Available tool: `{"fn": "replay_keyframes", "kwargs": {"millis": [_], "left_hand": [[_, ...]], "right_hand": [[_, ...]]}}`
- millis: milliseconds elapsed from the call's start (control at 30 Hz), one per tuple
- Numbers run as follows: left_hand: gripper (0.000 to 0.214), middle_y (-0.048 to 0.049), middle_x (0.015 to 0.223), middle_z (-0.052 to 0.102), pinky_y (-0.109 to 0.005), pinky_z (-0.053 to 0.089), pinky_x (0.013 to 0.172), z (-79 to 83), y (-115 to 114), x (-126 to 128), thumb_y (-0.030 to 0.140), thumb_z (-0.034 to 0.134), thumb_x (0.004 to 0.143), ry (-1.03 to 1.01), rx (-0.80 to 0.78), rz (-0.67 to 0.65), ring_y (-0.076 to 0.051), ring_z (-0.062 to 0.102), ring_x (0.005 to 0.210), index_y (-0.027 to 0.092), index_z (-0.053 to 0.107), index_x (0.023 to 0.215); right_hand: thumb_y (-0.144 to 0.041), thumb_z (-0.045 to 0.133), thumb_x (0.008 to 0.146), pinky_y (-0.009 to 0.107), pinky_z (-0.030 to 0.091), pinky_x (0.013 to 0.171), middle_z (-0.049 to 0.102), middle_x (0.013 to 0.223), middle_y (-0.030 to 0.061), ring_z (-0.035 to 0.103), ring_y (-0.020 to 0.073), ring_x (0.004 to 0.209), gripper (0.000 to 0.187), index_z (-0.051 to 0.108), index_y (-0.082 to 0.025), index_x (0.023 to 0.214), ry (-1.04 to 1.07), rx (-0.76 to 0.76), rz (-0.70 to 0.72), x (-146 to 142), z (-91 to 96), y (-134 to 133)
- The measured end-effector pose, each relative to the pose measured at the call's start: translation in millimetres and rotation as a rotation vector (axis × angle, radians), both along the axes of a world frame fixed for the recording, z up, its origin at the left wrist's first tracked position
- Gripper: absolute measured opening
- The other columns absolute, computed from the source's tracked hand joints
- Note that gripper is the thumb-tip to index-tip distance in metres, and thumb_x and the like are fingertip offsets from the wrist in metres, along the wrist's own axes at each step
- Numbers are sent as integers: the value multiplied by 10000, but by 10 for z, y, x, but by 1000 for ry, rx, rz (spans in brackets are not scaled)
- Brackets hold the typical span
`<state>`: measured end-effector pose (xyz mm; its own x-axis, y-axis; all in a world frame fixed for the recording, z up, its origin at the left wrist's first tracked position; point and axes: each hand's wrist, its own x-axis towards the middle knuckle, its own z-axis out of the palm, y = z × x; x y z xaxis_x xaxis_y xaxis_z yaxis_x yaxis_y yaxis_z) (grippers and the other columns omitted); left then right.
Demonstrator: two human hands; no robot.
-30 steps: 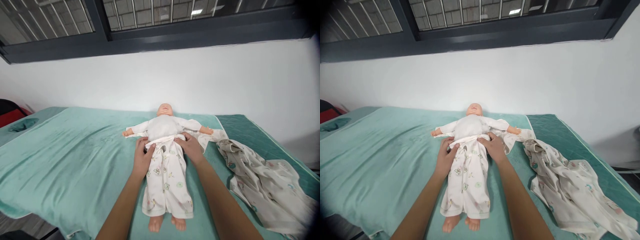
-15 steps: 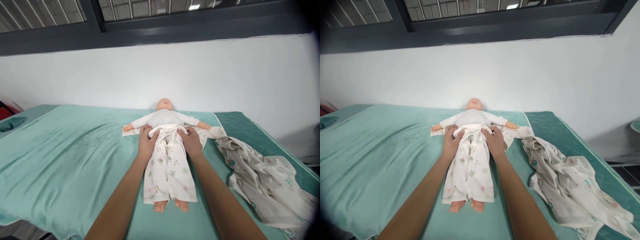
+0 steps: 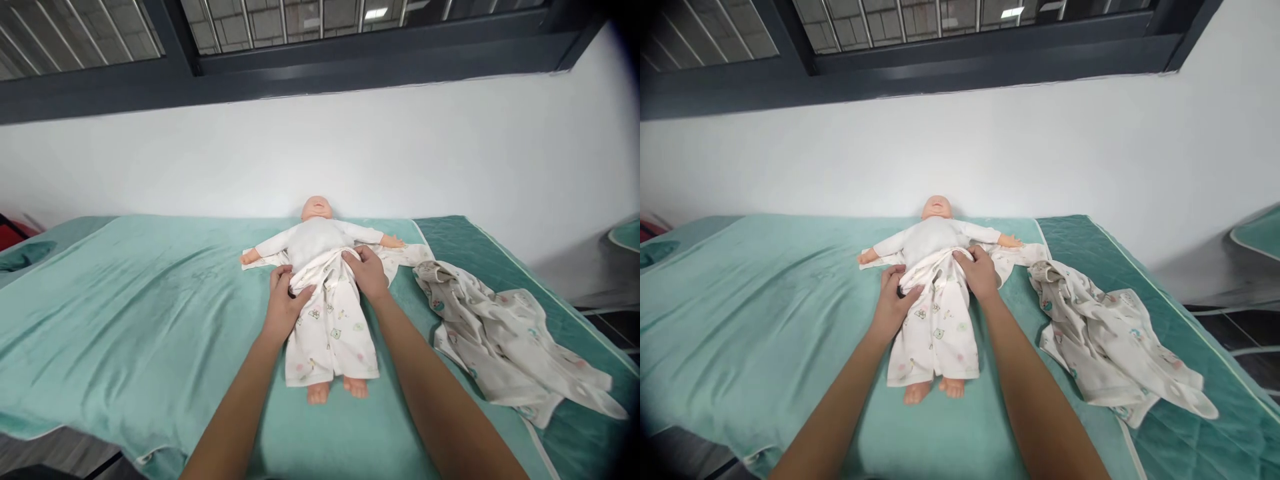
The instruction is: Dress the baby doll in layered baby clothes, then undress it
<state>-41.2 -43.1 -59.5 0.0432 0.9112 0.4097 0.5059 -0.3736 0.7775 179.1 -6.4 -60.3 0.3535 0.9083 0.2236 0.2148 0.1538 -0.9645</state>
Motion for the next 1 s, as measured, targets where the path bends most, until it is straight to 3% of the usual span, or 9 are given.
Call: {"fn": "replay_keyframes", "kwargs": {"millis": [133,367,467,633,733,867,1000], "left_hand": [[290,-92,1271,462,-325,440,985,3,11,23,462,691,809,-6,-30,17,-236,499,1224,203,606,909],[247,-84,1235,503,-363,415,1031,-20,49,26,438,669,822,-10,27,27,-229,516,1194,208,618,900],[217,-84,1237,509,-360,422,1028,-39,71,18,402,668,822,-8,63,9,-227,518,1196,212,613,912],[233,-70,1177,524,-352,422,1032,-60,101,23,375,677,820,-23,143,3,-213,522,1162,225,585,973],[235,-57,1124,536,-349,425,1024,-57,119,29,397,673,828,-12,153,9,-204,527,1117,227,584,964],[231,-69,1168,526,-316,445,990,-41,105,16,417,651,845,-18,127,9,-193,528,1118,213,608,944],[226,-89,1233,502,-318,447,988,-46,-74,-61,420,627,864,-23,92,-4,-203,534,1134,197,635,901]], "right_hand": [[-580,657,772,274,371,650,564,694,-39,482,158,682,359,605,-226,752,-27,3,15,-7,45,-174],[-592,610,841,269,296,569,383,580,-61,364,128,592,448,464,-216,646,-133,-8,139,-110,14,-890],[-590,604,855,267,317,581,436,627,-59,396,134,614,400,504,-221,735,-116,-13,184,-144,-32,-1052],[-588,641,824,283,396,711,570,845,-24,516,176,793,392,539,-230,948,-116,0,155,-161,-44,-937],[-601,626,817,301,403,783,597,902,-5,539,202,890,398,547,-227,928,-167,9,129,-174,-34,-795],[-607,587,822,295,399,763,597,829,-17,538,190,845,382,546,-227,828,-196,30,91,-201,-26,-702],[-600,572,819,305,389,751,588,796,-16,534,192,816,380,550,-221,809,-217,23,49,-198,-21,-669]]}}
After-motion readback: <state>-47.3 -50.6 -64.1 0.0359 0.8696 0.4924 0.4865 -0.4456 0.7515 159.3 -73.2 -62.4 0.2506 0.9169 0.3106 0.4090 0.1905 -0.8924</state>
